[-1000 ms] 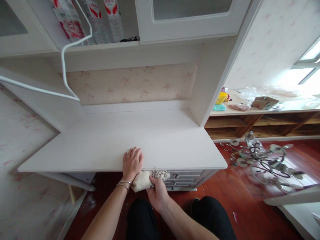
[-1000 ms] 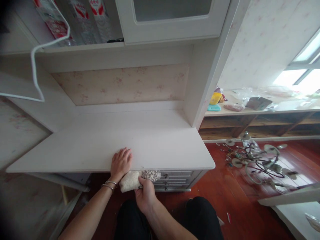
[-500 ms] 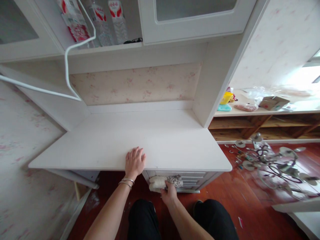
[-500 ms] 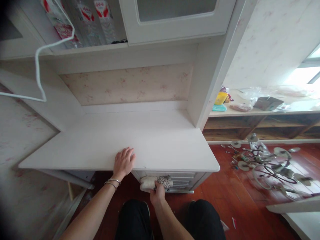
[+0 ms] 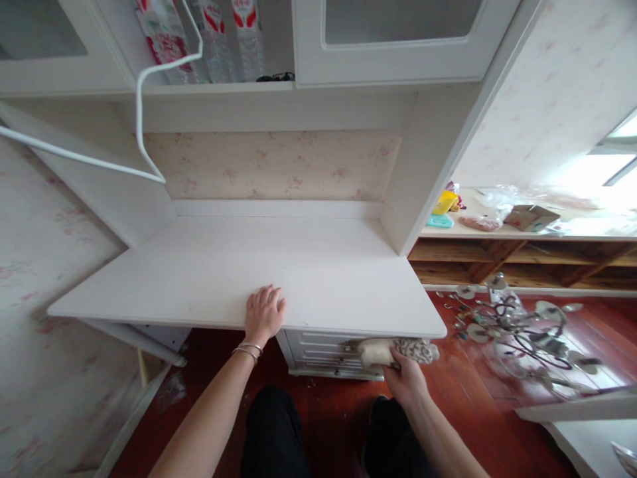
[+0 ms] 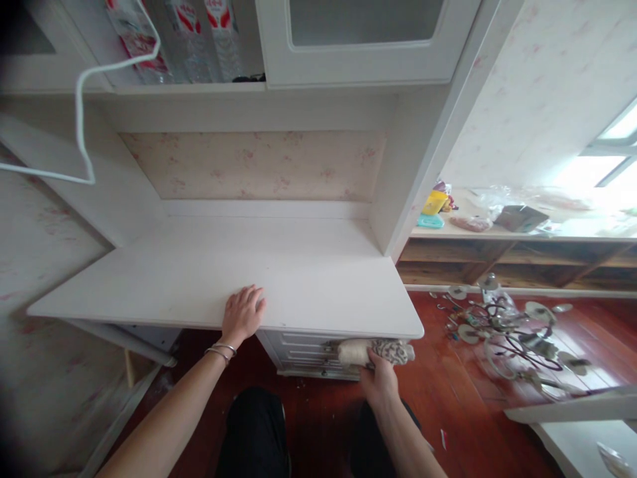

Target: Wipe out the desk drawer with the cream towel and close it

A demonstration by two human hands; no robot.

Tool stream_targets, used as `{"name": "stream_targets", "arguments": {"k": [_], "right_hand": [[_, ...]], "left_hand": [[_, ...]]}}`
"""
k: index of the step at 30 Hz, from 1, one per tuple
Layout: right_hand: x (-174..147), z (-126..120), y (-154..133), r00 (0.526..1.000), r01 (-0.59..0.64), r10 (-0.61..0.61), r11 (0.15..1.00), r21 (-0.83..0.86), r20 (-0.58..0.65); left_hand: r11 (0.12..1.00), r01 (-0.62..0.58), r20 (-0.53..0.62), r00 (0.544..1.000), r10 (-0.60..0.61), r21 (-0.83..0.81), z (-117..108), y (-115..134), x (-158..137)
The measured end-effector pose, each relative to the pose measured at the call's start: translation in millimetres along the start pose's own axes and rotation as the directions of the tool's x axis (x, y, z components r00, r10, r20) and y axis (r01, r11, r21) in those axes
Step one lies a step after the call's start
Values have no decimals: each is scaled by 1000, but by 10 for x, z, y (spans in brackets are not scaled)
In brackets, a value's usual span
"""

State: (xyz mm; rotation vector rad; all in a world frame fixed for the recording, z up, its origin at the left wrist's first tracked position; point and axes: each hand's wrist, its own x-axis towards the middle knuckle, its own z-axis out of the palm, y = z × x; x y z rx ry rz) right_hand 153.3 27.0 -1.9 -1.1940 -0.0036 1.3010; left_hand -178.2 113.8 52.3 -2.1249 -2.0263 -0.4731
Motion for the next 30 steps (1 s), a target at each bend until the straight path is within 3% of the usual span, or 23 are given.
{"name": "stream_targets", "arguments": {"k": [5, 10, 13, 17, 19, 24, 27, 30], "right_hand": [[-333, 26, -256, 1000, -7, 6, 998, 62, 14], [-781, 190, -328, 999, -11, 8, 995, 97, 35], [-1021, 469, -336, 995, -44, 36, 996, 82, 91], [-1203, 1075, -339, 977, -76, 57, 994, 84, 207], [-1228, 1445, -325, 948, -114, 73, 987, 117, 310], [-1066, 2252, -83, 849, -62, -80, 966, 249, 522], [-829, 2410, 238, 854, -43, -52, 984, 170, 517], [-609, 2279, 515, 876, -55, 78, 997, -63, 476]], "left_hand": [[1000, 10, -14, 1000, -10, 0, 6, -2, -24], [1000, 7, -20, 1000, -7, -14, 9, -13, -36], [1000, 17, -22, 1000, -17, -20, 7, -14, -39], [999, 22, -30, 999, -22, -27, 3, -11, -44], [999, 27, -23, 999, -28, -33, 2, -12, -43], [999, 22, -46, 999, -24, -36, -3, -17, -33], [999, 18, -51, 999, -19, -29, -10, -18, -28], [1000, 17, -59, 998, -18, -20, -19, -15, -27]]}}
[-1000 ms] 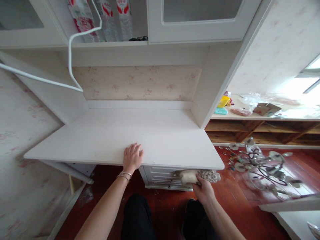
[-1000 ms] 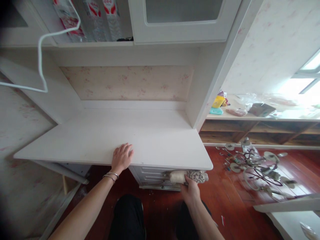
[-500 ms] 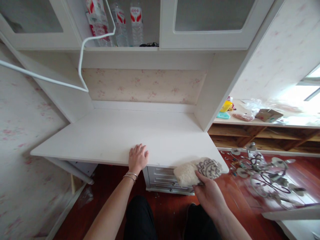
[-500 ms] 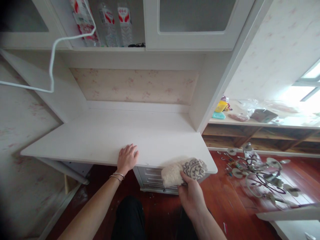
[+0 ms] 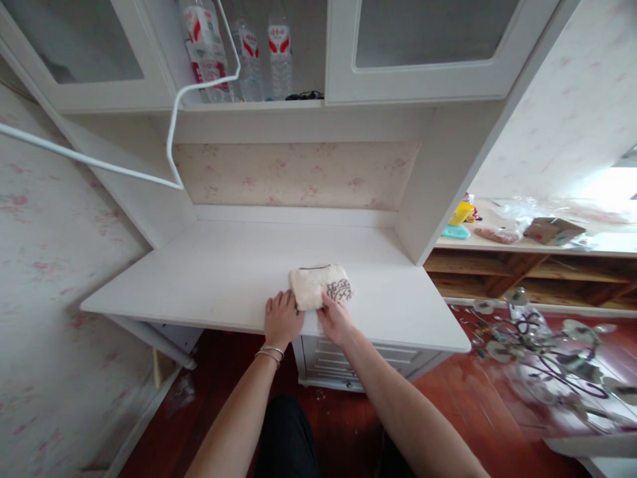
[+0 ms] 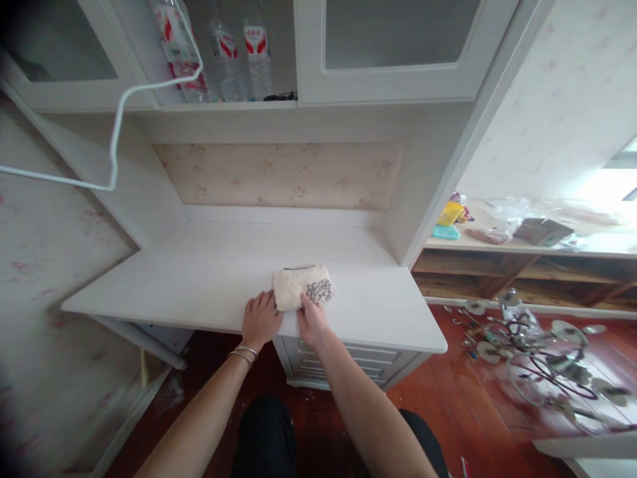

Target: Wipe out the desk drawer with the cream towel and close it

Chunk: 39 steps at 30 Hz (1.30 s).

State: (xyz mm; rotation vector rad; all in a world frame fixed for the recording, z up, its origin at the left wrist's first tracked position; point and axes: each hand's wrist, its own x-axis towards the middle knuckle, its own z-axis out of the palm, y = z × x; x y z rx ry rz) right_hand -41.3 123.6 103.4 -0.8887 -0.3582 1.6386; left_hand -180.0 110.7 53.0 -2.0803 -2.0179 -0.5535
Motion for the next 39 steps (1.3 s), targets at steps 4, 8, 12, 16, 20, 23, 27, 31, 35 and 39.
{"name": "stream_targets", "arguments": {"k": [4, 8, 12, 16, 20, 23, 27, 31, 35, 39], "right_hand": [[-83, -357, 15, 993, -98, 108, 978, -182, 43], [-297, -629, -286, 971, -209, 236, 909, -361, 30], [-414, -955, -687, 984, -139, 177, 843, -520, 24], [-308, -1405, -1233, 995, 51, -97, 722, -690, -28], [-101, -1883, -1780, 881, 31, -465, 240, -970, -87], [-29, -2161, -1945, 805, -203, -580, -68, -977, -127], [-48, -2351, -1822, 833, -353, -503, -158, -922, -233], [-64, -2394, -1711, 819, -385, -524, -196, -902, -236], [-68, -2383, -1735, 815, -381, -532, -191, -905, -231], [-96, -2352, -1754, 817, -377, -530, -196, -905, -226]], "left_hand": [[1000, -4, -9, 1000, 4, 1, -14, 0, -3], [999, 25, 49, 999, -23, -37, -24, -22, 27], [993, 99, 91, 991, -93, -57, -16, -35, 101], [989, 134, 102, 987, -127, -58, -12, -11, 143], [988, 143, 84, 987, -138, -52, -41, 38, 123], [990, 132, 65, 990, -129, -46, -55, 70, 103], [990, 139, 31, 990, -138, -21, -11, 77, 106], [988, 151, 1, 989, -151, 20, 55, 69, 119], [978, 206, -45, 978, -204, 42, 81, 89, 107], [973, 224, -66, 973, -220, 62, 107, 94, 97]]}}
